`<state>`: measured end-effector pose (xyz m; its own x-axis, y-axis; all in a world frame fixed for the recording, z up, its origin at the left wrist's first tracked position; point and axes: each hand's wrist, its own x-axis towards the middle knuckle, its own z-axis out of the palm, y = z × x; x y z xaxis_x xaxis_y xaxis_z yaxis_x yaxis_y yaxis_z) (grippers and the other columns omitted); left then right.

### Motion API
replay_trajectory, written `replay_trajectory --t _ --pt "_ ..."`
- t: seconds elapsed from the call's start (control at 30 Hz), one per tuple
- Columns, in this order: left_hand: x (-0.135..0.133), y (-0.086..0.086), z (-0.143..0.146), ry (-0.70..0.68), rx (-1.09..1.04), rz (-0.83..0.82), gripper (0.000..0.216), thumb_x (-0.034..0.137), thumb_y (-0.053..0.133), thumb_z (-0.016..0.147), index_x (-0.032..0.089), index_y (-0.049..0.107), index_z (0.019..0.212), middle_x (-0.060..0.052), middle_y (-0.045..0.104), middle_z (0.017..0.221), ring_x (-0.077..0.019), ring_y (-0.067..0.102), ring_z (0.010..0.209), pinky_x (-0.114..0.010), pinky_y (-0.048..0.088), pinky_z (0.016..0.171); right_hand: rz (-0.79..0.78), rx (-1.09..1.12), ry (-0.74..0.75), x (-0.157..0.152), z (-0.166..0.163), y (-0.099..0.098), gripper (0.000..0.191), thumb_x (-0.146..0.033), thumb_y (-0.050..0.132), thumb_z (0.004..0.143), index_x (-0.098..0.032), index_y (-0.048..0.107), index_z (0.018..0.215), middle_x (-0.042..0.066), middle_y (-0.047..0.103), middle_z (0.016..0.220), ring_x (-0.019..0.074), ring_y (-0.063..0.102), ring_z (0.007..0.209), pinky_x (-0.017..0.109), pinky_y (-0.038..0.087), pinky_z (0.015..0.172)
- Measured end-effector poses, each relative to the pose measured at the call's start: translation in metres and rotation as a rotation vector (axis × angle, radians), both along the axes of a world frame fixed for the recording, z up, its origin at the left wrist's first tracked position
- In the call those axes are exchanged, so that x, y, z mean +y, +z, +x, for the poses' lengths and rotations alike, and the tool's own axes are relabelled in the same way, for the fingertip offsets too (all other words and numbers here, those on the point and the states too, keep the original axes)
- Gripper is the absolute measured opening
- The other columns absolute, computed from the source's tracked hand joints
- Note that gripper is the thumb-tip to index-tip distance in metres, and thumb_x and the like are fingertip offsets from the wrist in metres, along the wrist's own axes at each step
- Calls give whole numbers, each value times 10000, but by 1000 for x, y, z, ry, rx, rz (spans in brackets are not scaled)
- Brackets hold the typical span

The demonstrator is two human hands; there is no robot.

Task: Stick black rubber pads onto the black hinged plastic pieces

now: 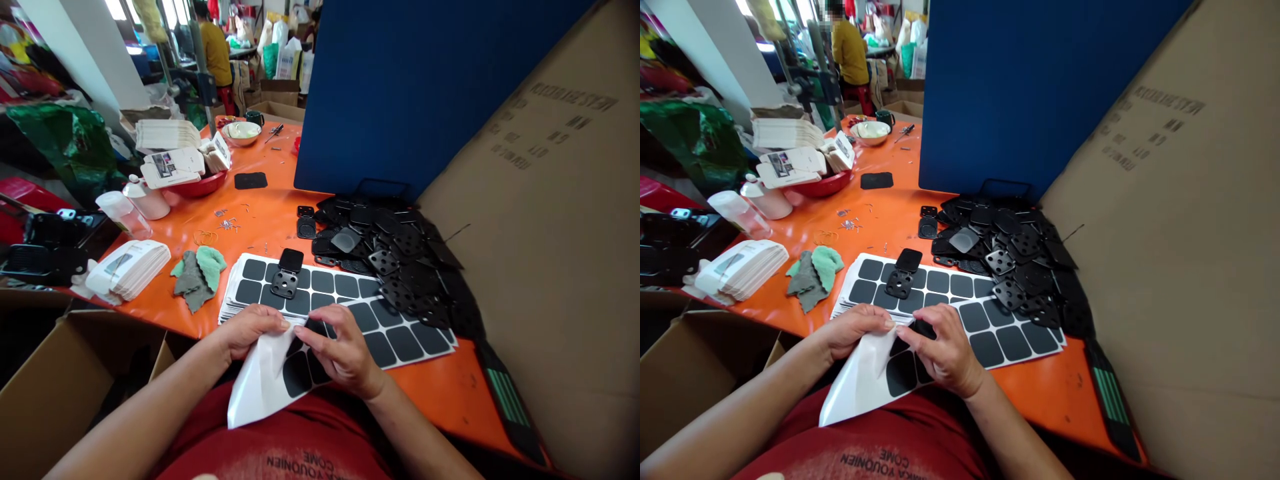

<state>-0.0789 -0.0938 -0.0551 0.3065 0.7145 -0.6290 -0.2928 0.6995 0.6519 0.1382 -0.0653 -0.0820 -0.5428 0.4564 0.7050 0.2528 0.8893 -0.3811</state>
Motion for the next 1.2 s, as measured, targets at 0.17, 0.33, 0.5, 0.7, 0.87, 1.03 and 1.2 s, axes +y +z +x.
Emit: replay_trajectory --t 0.17,0.33,0.5,0.7,0.87,1.03,1.2 --pt "0 -1 -9 -4 73 43 362 379 852 539 120 645 685 2 598 557 -84 498 465 -219 368 489 -180 35 11 -4 -2 -3 433 -74 601 862 -343 645 1197 60 537 1117 193 573 993 372 540 821" --pt "3 8 -14 -99 123 130 385 428 842 580 121 635 684 27 557 530 -56 439 437 -197 303 450 -309 16 56 -6 -7 -7 531 -95 562 898 -305 493 1380 83 554 1137 200 585 1032 365 553 855" --pt "3 9 -15 -68 40 104 375 406 850 581 125 632 699 11 589 568 -74 490 461 -205 341 465 -181 25 42 -6 -5 -9 457 -54 588 857 -323 625 1226 69 550 1125 203 577 1005 376 540 834" --pt "1 7 -11 -85 38 106 380 403 856 577 118 632 692 22 561 540 -59 448 437 -201 310 450 -223 30 -5 -7 -8 -8 508 -97 583 881 -297 532 1344 95 531 1163 209 579 1029 380 554 844" --pt "0 7 -5 -62 -7 64 385 387 869 546 120 618 663 22 550 535 -61 442 454 -210 309 472 -61 17 -26 1 -7 -4 498 -87 598 856 -337 591 1286 76 537 1123 208 567 969 405 527 818" --pt "-2 5 -4 -69 -14 70 382 402 856 571 135 594 645 46 502 494 -52 390 436 -217 269 464 12 -21 -12 3 -8 -2 512 -110 598 855 -317 563 1322 84 554 1123 218 553 966 458 487 861" --pt "-2 6 -4 -52 1 33 385 377 877 531 126 606 639 33 531 516 -59 427 452 -214 290 475 47 16 38 3 -8 0 485 -60 604 831 -301 619 1252 83 568 1100 209 560 942 435 491 816"
